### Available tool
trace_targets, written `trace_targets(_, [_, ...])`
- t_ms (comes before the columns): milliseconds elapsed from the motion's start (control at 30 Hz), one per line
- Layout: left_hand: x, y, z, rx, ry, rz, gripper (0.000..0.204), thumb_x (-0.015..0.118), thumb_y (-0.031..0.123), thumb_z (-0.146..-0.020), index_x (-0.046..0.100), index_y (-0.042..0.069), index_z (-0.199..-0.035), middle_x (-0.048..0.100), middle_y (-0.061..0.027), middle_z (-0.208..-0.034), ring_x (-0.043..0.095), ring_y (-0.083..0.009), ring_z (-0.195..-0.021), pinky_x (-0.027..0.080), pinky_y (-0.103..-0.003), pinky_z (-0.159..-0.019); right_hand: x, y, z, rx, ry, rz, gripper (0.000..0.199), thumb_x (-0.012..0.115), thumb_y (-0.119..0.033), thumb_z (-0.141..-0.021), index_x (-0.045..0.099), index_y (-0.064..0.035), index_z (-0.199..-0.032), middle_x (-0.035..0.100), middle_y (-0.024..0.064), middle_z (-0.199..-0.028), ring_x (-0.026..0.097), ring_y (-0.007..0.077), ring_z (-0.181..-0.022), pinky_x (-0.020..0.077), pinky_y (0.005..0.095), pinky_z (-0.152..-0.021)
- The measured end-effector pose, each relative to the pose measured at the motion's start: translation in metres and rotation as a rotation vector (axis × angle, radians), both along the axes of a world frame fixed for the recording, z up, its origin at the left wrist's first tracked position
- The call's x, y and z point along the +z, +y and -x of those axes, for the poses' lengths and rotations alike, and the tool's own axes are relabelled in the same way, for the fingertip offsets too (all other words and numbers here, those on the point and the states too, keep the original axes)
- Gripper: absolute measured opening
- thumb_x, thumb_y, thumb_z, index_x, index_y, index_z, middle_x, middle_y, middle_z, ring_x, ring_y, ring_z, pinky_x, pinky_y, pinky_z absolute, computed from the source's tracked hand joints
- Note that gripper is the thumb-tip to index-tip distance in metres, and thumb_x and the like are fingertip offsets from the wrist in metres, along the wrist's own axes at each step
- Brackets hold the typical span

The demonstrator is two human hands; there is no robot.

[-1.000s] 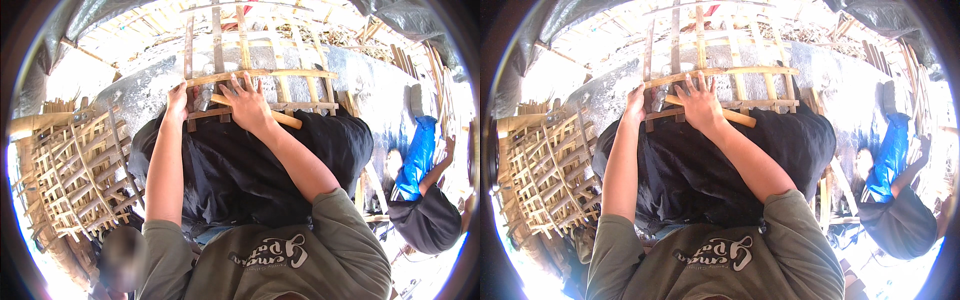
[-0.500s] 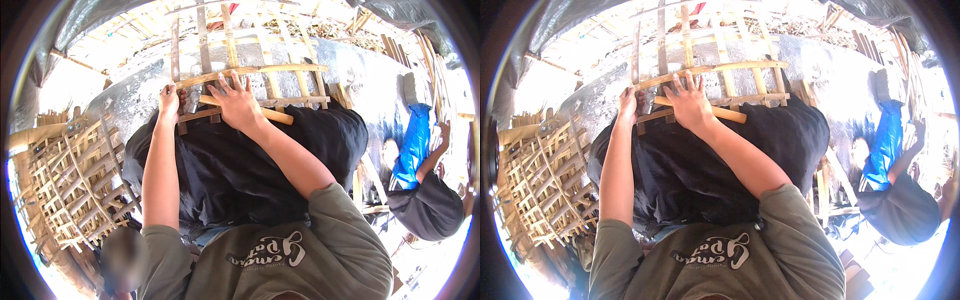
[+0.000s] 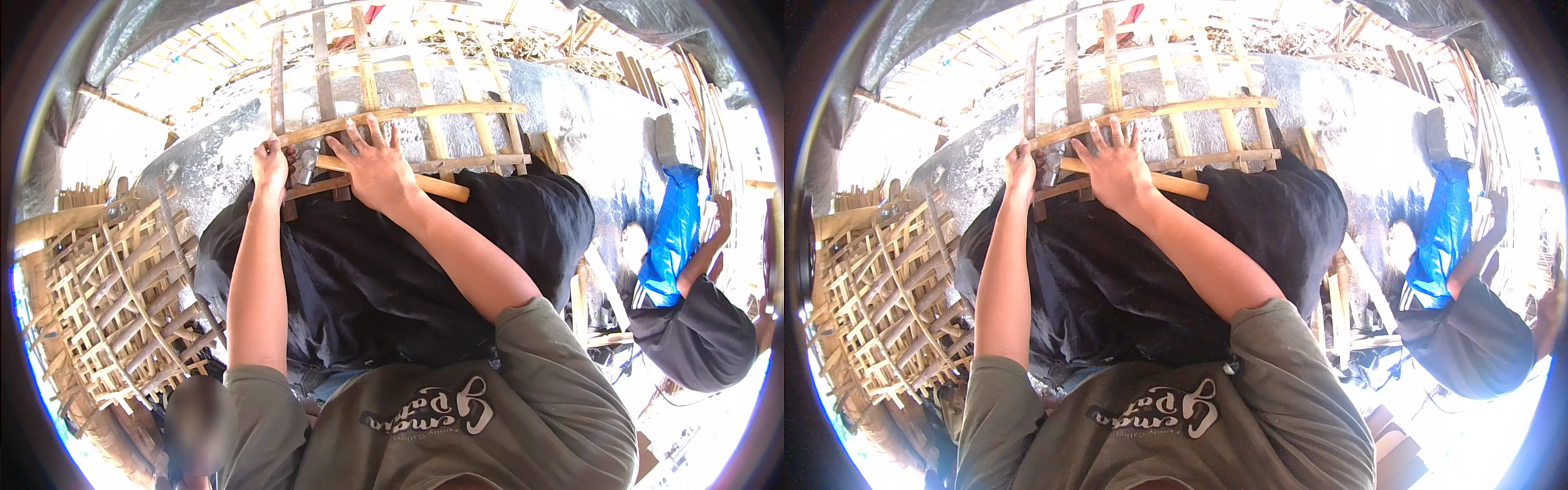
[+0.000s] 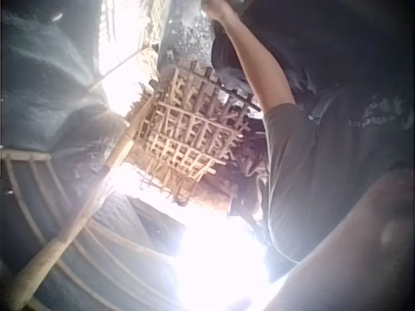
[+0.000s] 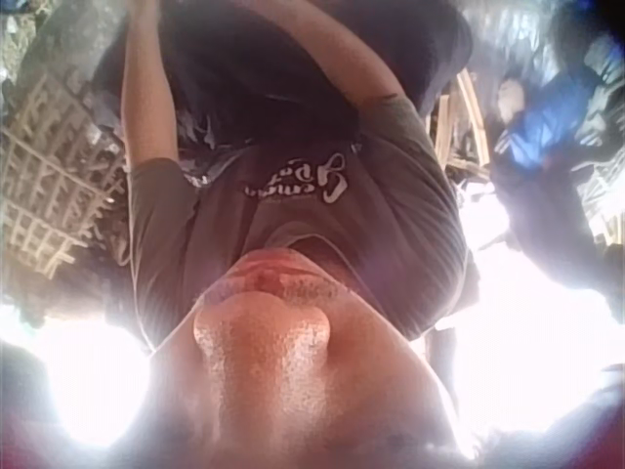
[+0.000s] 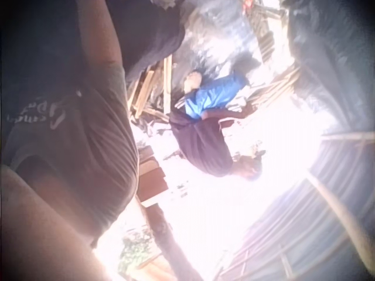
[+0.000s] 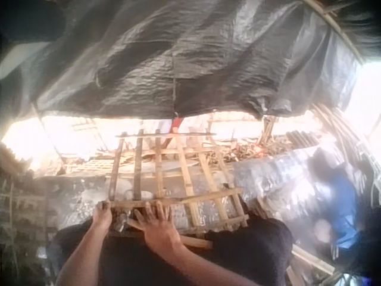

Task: The person assembles a bamboo lattice structure by placing bamboo strips across a frame and securing them with a hammer and nails. They repeatedly position strips, tap them into place, and adjust alignment while seated on the ground.

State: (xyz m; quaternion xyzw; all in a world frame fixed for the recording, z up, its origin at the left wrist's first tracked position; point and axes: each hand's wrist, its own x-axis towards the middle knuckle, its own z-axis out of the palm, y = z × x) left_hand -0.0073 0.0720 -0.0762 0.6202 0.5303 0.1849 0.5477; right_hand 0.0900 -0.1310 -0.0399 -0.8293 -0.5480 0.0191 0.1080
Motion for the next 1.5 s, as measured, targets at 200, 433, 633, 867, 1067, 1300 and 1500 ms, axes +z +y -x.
trace_targets(200, [0.005,-0.004,-0.002,0.003,-0.003,-0.017,0.038,0.044,0.035,-0.104,0.06,0.001,-0.103,0.064,-0.0047,-0.073,0.056,-0.0107,-0.058,0.045,-0.029,-0.052,0.001,0.0,-0.001,0.002,0.011,0.033,0.058,0.044,-0.02,-0.093,0.036,-0.0213,-0.15,0.028,0.015,-0.157,0.021,0.0448,-0.144,0.0168,0.0682,-0.112])
trace_targets(433, [0.002,-0.003,0.001,0.002,-0.001,-0.058,0.038,0.045,0.036,-0.103,0.059,0.001,-0.101,0.063,-0.0053,-0.071,0.056,-0.0111,-0.055,0.044,-0.027,-0.049,0.003,-0.001,0.003,-0.02,0.017,0.002,0.065,0.047,-0.018,-0.091,0.029,-0.0271,-0.152,0.031,0.0139,-0.156,0.022,0.0427,-0.144,0.0233,0.065,-0.112])
trace_targets(633, [0.007,-0.004,-0.003,-0.084,0.056,-0.13,0.032,0.047,0.03,-0.102,0.058,0.0,-0.103,0.062,-0.006,-0.075,0.055,-0.0105,-0.055,0.043,-0.027,-0.046,0.039,-0.011,-0.012,-0.027,-0.084,-0.205,0.059,0.048,-0.018,-0.093,0.036,-0.0293,-0.149,0.017,0.022,-0.158,0.014,0.0504,-0.144,0.0187,0.0687,-0.111])
trace_targets(867, [0.005,-0.004,0.001,-0.009,-0.088,0.026,0.035,0.045,0.033,-0.104,0.054,0.0,-0.096,0.059,-0.0061,-0.07,0.05,-0.0093,-0.052,0.04,-0.025,-0.043,0.151,-0.1,-0.09,-0.239,-0.088,-0.507,0.037,0.057,-0.022,-0.091,0.058,-0.0154,-0.127,0.064,0.0211,-0.109,0.066,0.0378,-0.09,0.0556,0.0454,-0.076])
trace_targets(1067, [0.004,-0.004,-0.003,-0.019,-0.09,0.043,0.035,0.045,0.033,-0.104,0.054,0.0,-0.097,0.059,-0.0059,-0.072,0.05,-0.0092,-0.053,0.041,-0.025,-0.044,0.14,-0.257,-0.182,-0.753,-0.159,-0.292,0.033,0.056,-0.031,-0.095,0.062,-0.0045,-0.114,0.068,0.0231,-0.087,0.066,0.0424,-0.077,0.0526,0.0488,-0.066])
trace_targets(1300, [0.006,-0.002,0.0,-0.017,-0.072,0.061,0.034,0.044,0.033,-0.104,0.054,0.0,-0.104,0.057,-0.0052,-0.075,0.048,-0.0087,-0.054,0.039,-0.024,-0.045,0.024,-0.355,-0.167,-0.968,0.195,0.098,0.037,0.053,-0.036,-0.096,0.061,-0.0006,-0.103,0.065,0.0284,-0.094,0.063,0.0474,-0.093,0.0494,0.0532,-0.079])
trace_targets(1500, [0.004,-0.005,-0.003,-0.012,-0.079,0.062,0.035,0.044,0.034,-0.104,0.055,0.001,-0.106,0.055,-0.0038,-0.075,0.048,-0.0082,-0.056,0.039,-0.024,-0.046,-0.086,-0.418,-0.149,-0.634,0.088,-0.174,0.033,0.057,-0.014,-0.087,0.059,-0.0064,-0.12,0.063,0.023,-0.105,0.059,0.0403,-0.104,0.0483,0.0462,-0.084])
